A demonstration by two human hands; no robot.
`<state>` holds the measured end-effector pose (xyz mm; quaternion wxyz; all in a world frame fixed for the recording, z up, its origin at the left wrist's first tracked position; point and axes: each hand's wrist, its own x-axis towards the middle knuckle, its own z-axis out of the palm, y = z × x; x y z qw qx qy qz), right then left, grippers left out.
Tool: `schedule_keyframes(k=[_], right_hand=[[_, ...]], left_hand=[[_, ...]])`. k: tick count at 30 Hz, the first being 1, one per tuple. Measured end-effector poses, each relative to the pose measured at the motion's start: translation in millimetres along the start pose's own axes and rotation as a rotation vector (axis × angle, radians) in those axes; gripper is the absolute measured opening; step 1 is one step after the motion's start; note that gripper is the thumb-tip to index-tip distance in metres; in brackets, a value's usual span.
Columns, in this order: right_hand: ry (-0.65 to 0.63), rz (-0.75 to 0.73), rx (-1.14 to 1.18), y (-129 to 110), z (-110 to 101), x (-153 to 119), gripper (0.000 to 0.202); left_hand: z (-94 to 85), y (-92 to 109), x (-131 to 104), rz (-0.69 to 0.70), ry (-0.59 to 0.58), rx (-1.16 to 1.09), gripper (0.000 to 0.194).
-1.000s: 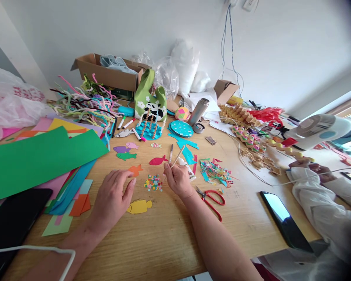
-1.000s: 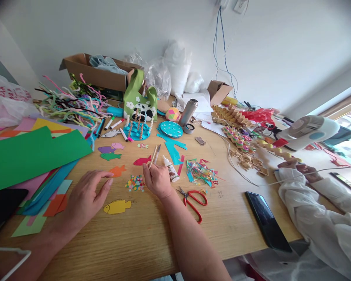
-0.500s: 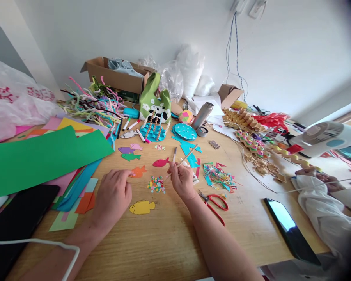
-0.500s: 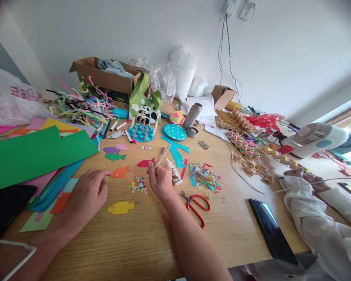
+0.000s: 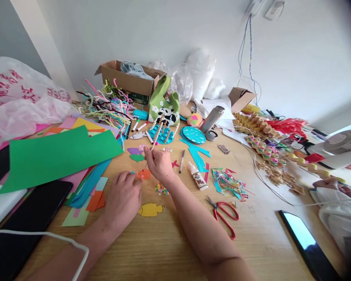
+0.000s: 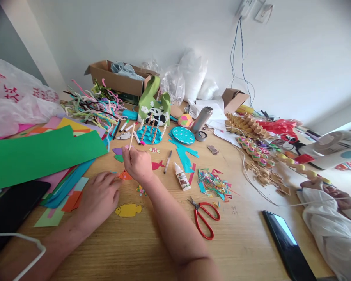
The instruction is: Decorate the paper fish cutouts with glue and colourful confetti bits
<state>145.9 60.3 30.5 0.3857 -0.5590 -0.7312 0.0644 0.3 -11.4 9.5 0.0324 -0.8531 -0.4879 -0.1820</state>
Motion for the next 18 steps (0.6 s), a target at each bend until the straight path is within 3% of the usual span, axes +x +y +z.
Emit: schedule_keyframes(k=[8,18], right_hand=[[-0.037,-0.005,0.003,9.3,9.2,-6.4,0.053],[-0.110,-0.078,-0.064,9.9,14.6,-10.2,0.044]], left_hand=[[6.2,1.5,-3.0,-0.008,-0.038,0.000,0.038],[6.6,1.5,-3.1,-0.018,-0.093,0.005,0.036]])
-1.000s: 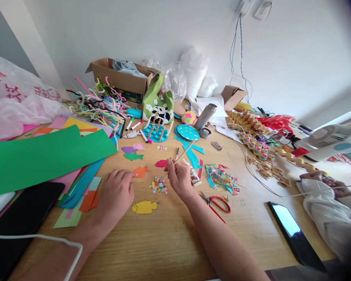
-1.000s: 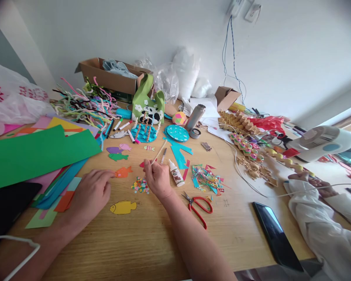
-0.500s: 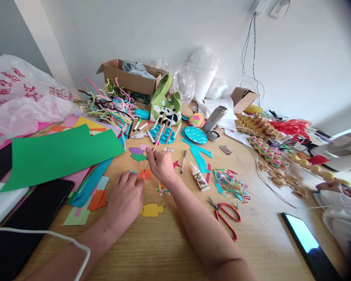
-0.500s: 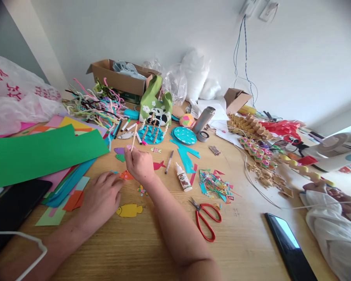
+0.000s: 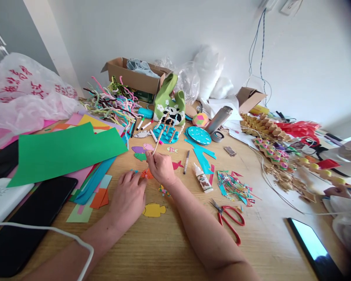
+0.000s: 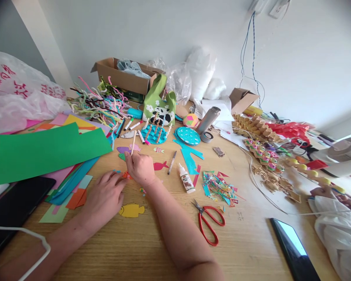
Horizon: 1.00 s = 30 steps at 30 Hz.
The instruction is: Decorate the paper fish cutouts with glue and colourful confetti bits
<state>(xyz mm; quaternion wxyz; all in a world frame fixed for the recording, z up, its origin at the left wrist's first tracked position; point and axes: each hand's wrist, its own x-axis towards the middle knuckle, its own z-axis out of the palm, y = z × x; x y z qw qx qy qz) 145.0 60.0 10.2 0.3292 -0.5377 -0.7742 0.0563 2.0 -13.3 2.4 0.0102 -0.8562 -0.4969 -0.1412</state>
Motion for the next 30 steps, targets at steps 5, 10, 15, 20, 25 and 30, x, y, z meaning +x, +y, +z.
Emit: schedule_keyframes(k=[5,10,15,20,25,30], right_hand=[[0.008,-0.013,0.010,0.7,2.2,-0.9,0.042],[-0.004,-0.015,-0.024,0.3,3.5,-1.4,0.043],[-0.020,-0.027,-0.059,-0.1,3.2,-1.4,0.044],[0.001,-0.047,-0.079,0.1,4.1,-1.2,0.046],[0.011,-0.057,-0.090,0.0,5.2,-1.7,0.047],[0.016,-0.064,-0.090,0.1,5.8,-2.2,0.048]], left_hand=[[-0.6,0.9,0.3,-0.009,0.007,-0.029,0.035],[-3.7,2.3,1.2,-0.042,-0.051,-0.037,0.038],[-7.3,4.2,1.9,-0.062,-0.102,-0.008,0.040],[-7.7,4.6,2.3,-0.063,-0.103,0.003,0.040],[-8.2,4.5,2.1,-0.059,-0.113,0.003,0.040],[-8.5,4.2,1.9,-0.053,-0.113,-0.006,0.040]])
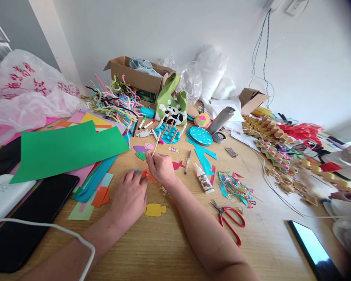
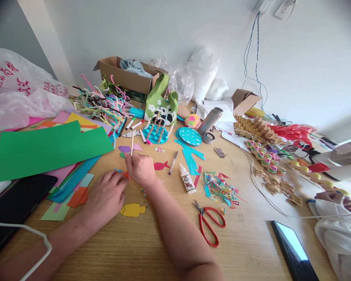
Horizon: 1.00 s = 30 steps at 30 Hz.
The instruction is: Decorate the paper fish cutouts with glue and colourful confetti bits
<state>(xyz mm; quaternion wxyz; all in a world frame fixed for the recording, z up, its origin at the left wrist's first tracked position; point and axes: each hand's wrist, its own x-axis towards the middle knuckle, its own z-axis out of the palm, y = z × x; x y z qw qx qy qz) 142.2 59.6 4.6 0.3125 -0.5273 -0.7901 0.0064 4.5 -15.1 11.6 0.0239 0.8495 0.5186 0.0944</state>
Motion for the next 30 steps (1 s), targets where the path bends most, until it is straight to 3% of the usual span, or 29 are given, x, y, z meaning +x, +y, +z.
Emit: schedule_keyframes(k=[12,30], right_hand=[[-0.034,0.021,-0.037,-1.0,-1.6,1.0,0.047],[-0.066,0.080,0.002,-1.9,-3.0,2.6,0.043]], left_hand=[[5.6,-1.2,1.8,0.003,0.056,0.019,0.044],[1.2,-8.7,7.7,-0.028,0.090,0.080,0.034]])
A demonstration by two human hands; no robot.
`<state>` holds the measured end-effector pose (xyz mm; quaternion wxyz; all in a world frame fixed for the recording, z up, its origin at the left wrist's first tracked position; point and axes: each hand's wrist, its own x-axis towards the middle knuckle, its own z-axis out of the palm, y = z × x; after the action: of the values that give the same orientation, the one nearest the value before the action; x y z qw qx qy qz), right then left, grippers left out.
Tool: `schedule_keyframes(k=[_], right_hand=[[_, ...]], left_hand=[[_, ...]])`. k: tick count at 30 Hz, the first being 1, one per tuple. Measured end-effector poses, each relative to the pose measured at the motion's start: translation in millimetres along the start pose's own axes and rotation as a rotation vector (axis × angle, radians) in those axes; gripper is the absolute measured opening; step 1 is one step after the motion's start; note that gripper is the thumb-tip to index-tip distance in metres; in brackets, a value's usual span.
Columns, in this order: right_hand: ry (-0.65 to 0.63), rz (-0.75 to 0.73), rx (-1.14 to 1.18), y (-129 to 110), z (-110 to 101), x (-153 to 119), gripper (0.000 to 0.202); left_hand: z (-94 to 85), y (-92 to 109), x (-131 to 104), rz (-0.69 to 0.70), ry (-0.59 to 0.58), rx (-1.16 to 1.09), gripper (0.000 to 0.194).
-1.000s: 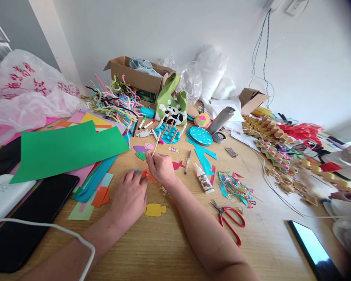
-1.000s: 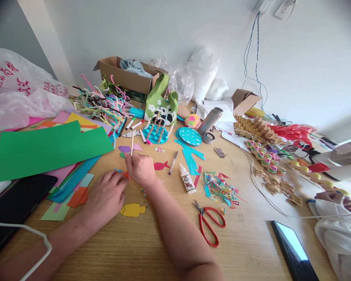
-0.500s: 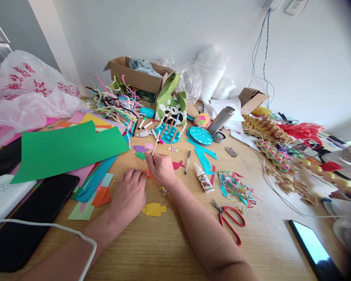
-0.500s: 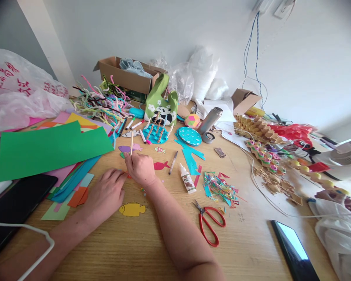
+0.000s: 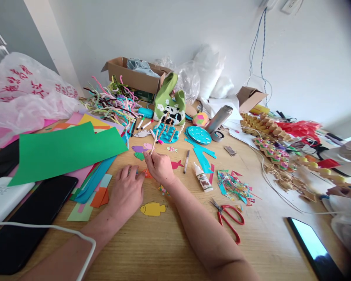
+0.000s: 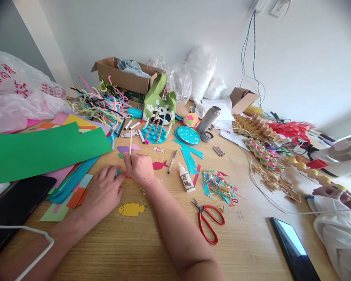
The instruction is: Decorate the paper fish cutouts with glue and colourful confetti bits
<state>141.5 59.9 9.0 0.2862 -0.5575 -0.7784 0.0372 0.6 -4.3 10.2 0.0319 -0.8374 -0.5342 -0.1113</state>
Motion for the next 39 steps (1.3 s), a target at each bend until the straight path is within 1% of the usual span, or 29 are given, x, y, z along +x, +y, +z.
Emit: schedule_keyframes(k=[4,9,17,19,21,23,25,27,29,31,34,39], right_hand=[[0.015,0.090,0.114,3.0,1.8,1.7,0.045],[0.078,0.213,0.260,7.5,-1.8,4.6,0.054],[0.162,0.365,0.528,13.4,-24.1,10.6,0.061],[0.180,0.386,0.570,14.5,-30.7,6.6,0.062],[0.190,0.392,0.573,14.6,-36.9,-3.8,0.062],[0.191,0.370,0.538,13.7,-41.7,-20.4,0.059],[0.188,0.307,0.478,12.5,-44.2,-40.2,0.056],[0.217,0.221,0.416,12.0,-44.0,-58.4,0.053],[0.257,0.162,0.347,12.6,-41.8,-71.0,0.052],[0.261,0.103,0.280,14.3,-38.5,-77.2,0.051],[0.229,0.028,0.222,17.5,-34.2,-78.7,0.047],[0.223,-0.016,0.209,20.5,-31.0,-79.0,0.044]], left_hand=[[-1.7,0.3,0.4,-0.008,-0.001,-0.028,0.035],[-1.8,0.6,-0.2,-0.003,-0.010,-0.008,0.036],[-1.9,-0.5,-1.0,0.021,-0.018,-0.020,0.041],[-2.4,-0.3,-1.2,0.022,-0.016,-0.017,0.041],[-2.9,0.0,-1.3,0.026,-0.011,-0.019,0.042],[-3.2,0.3,-1.4,0.028,-0.003,-0.030,0.042],[-2.8,0.4,-1.6,0.033,0.013,-0.048,0.041],[-1.8,0.4,-1.8,0.043,0.034,-0.077,0.042],[-0.4,0.2,-2.1,0.064,0.050,-0.111,0.043],[0.9,0.0,-2.4,0.086,0.066,-0.134,0.043],[1.9,-0.3,-2.8,0.099,0.094,-0.132,0.040],[1.5,-1.1,-2.8,0.099,0.082,-0.133,0.037]])
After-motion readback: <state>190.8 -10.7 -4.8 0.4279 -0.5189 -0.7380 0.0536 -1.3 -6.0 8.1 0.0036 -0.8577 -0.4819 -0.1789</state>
